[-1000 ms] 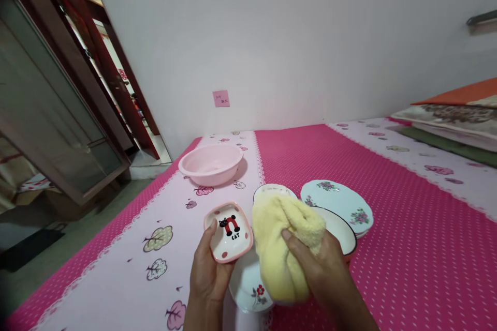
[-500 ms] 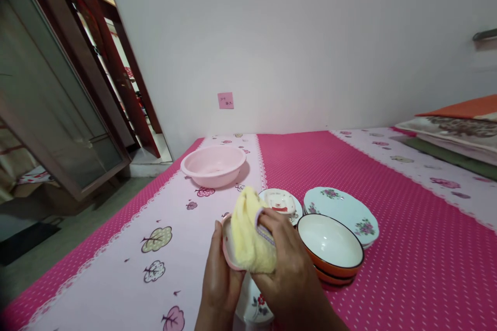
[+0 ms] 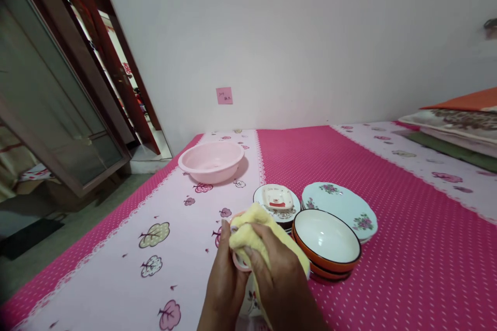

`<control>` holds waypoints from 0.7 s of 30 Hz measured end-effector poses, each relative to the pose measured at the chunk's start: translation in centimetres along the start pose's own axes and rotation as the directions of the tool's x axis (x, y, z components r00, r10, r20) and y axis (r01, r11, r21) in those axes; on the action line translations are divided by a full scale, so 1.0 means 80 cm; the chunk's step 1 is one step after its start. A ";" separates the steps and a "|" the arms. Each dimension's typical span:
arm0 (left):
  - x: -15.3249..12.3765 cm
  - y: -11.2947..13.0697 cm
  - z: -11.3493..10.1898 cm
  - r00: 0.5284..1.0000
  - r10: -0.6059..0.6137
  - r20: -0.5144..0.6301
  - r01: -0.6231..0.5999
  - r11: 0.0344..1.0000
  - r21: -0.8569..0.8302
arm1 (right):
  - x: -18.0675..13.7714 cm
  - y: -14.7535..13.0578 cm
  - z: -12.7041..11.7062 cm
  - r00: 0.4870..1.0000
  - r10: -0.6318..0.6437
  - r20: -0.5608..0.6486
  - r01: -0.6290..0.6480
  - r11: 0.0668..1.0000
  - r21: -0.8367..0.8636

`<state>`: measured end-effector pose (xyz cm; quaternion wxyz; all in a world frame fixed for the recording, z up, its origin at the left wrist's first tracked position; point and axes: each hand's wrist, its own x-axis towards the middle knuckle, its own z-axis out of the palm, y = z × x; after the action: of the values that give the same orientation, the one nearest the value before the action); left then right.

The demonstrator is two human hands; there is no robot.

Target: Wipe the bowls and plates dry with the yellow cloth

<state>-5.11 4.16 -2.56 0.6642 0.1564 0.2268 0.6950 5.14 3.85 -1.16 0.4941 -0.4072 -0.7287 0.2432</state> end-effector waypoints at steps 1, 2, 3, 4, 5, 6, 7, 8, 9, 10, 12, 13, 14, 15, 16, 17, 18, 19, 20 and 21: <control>-0.002 0.001 -0.003 1.000 0.004 0.024 -0.005 0.999 0.041 | 0.001 0.001 -0.003 0.995 0.102 -0.021 -0.100 0.992 0.076; -0.003 0.002 -0.005 0.998 0.018 0.053 -0.023 0.995 0.096 | 0.002 0.001 -0.005 0.982 0.187 -0.033 -0.179 0.969 0.169; -0.005 0.003 -0.008 0.996 0.037 0.084 -0.050 0.986 0.160 | 0.004 0.002 -0.007 0.966 0.255 -0.034 -0.238 0.934 0.267; -0.007 0.004 -0.009 0.992 0.056 0.116 -0.082 0.970 0.228 | 0.006 0.003 -0.008 0.954 0.300 -0.022 -0.273 0.894 0.356; -0.008 0.004 -0.011 0.988 0.066 0.142 -0.106 0.950 0.293 | 0.007 0.003 -0.010 0.946 0.324 -0.006 -0.291 0.858 0.423; -0.009 0.004 -0.011 0.985 0.072 0.154 -0.123 0.930 0.346 | 0.008 0.003 -0.010 0.941 0.337 0.016 -0.305 0.832 0.463; -0.009 0.003 -0.012 0.986 0.077 0.145 -0.128 0.915 0.382 | 0.009 0.003 -0.011 0.939 0.342 0.041 -0.319 0.819 0.477; -0.008 0.002 -0.012 0.989 0.088 0.115 -0.127 0.908 0.398 | 0.009 0.002 -0.011 0.939 0.339 0.062 -0.327 0.820 0.469; -0.006 0.000 -0.012 0.992 0.110 0.068 -0.128 0.908 0.400 | 0.008 0.002 -0.011 0.942 0.327 0.078 -0.327 0.838 0.437; -0.004 -0.001 -0.012 0.990 0.141 0.009 -0.133 0.911 0.391 | 0.006 0.001 -0.011 0.949 0.305 0.075 -0.310 0.872 0.379; 0.001 -0.002 -0.014 0.972 0.205 -0.112 -0.153 0.921 0.359 | 0.002 0.003 -0.008 0.972 0.232 0.021 -0.232 0.953 0.196; 0.003 0.000 -0.015 0.957 0.238 -0.163 -0.172 0.923 0.343 | -0.001 0.005 -0.007 0.984 0.178 -0.010 -0.176 0.981 0.082; 0.005 0.002 -0.017 0.940 0.277 -0.200 -0.202 0.922 0.331 | -0.003 0.007 -0.005 0.993 0.116 -0.015 -0.116 0.993 -0.025; 0.006 0.005 -0.018 0.921 0.316 -0.226 -0.235 0.917 0.323 | -0.005 0.010 -0.005 0.998 0.062 -0.007 -0.063 0.992 -0.106; 0.006 0.008 -0.018 0.904 0.350 -0.246 -0.265 0.910 0.319 | -0.007 0.013 -0.005 1.000 0.020 0.012 -0.018 0.988 -0.154; 0.006 0.012 -0.018 0.890 0.375 -0.259 -0.287 0.903 0.319 | -0.008 0.016 -0.006 0.999 -0.002 0.041 0.010 0.984 -0.180; 0.004 0.015 -0.018 0.882 0.388 -0.267 -0.297 0.899 0.323 | -0.008 0.017 -0.009 0.998 -0.001 0.069 0.014 0.982 -0.190; 0.002 0.018 -0.017 0.880 0.389 -0.274 -0.294 0.898 0.328 | -0.007 0.019 -0.013 0.995 0.025 0.096 -0.007 0.982 -0.189; 0.000 0.020 -0.015 0.882 0.379 -0.280 -0.279 0.899 0.337 | -0.006 0.020 -0.018 0.991 0.069 0.119 -0.046 0.981 -0.188; -0.002 0.021 -0.013 0.889 0.362 -0.282 -0.254 0.900 0.353 | -0.005 0.020 -0.023 0.984 0.113 0.135 -0.085 0.976 -0.200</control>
<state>-7.06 3.88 -2.59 0.4619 0.1692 0.4152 0.7652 7.47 4.29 -1.85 0.3850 -0.4703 -0.7617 0.2247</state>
